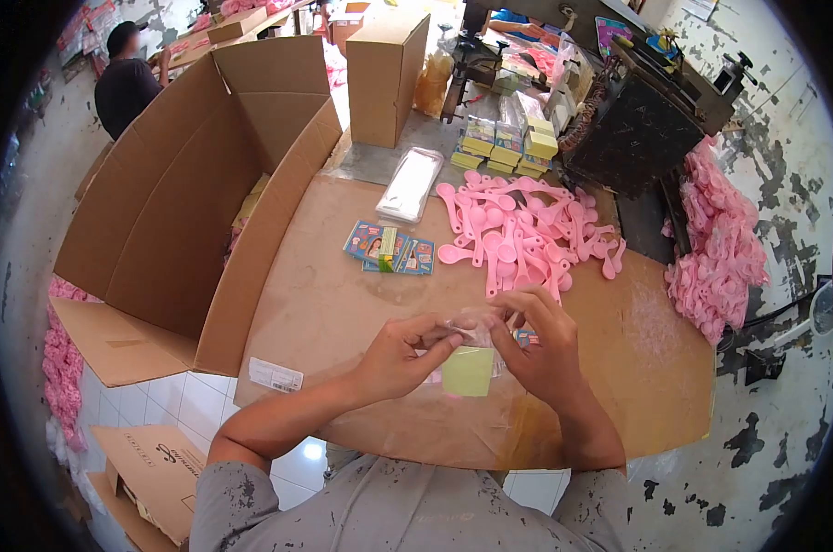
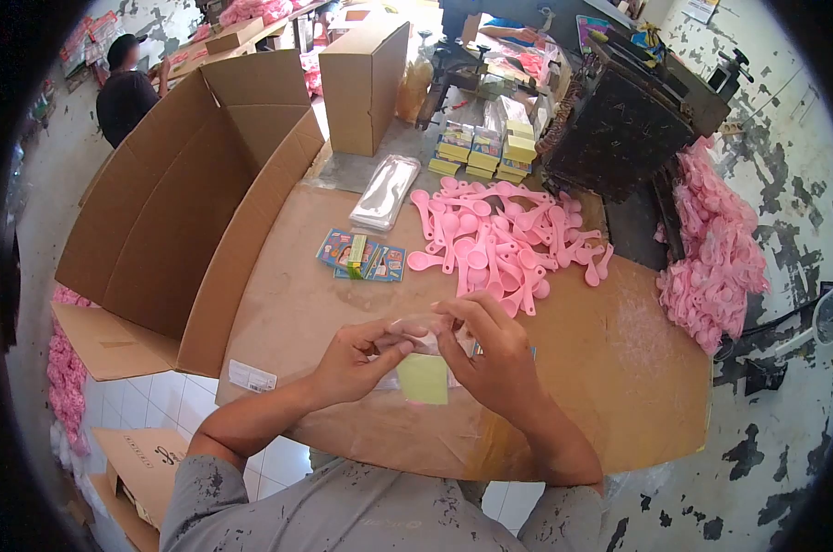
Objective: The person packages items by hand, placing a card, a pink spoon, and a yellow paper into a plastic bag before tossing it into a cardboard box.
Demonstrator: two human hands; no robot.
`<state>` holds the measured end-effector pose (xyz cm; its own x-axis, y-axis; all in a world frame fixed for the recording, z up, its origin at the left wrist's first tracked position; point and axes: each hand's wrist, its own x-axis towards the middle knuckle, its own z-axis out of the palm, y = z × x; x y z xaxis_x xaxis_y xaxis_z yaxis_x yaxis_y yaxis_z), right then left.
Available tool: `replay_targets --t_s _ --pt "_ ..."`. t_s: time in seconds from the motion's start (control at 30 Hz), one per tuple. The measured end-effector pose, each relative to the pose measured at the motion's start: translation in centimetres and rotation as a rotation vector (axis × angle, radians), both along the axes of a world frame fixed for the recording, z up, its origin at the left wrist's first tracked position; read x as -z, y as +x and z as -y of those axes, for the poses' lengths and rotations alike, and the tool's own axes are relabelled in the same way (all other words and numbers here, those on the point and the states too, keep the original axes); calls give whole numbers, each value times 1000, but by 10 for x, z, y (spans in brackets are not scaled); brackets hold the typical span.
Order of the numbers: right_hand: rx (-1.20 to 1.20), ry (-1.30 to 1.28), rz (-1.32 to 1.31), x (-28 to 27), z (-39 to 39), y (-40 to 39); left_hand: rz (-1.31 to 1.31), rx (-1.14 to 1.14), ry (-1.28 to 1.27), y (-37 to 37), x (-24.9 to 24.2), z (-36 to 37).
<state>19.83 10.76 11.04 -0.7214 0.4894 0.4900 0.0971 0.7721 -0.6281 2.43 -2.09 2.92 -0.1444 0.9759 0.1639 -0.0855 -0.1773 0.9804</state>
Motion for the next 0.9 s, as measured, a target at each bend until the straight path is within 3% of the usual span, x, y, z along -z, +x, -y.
replay_targets --t_s 0.2,0.3,0.5,0.6,0.7,0.77,0.8,0.87,0.9 --pt "27 603 -4 4 3 -9 -171 -110 80 1 -19 4" --pt "2 693 79 9 5 -12 -419 -198 174 3 -5 5" --pt "27 805 241 14 4 -17 -677 -170 219 2 -4 5" --pt "126 684 253 16 -13 -15 -774 -145 236 1 -1 3" --pt "108 100 129 8 -44 12 -431 -75 61 -1 -6 3" --pt "-136 -659 73 -15 -51 54 -302 -29 6 -7 -12 1" --pt "-329 -881 -56 -9 -64 89 -237 -5 -21 -9 -13 1" --pt "-406 -1027 -223 4 -106 148 -164 -20 -31 -8 -9 0" --pt "-283 -962 -253 9 -128 174 -127 -24 -36 -7 -7 -1"
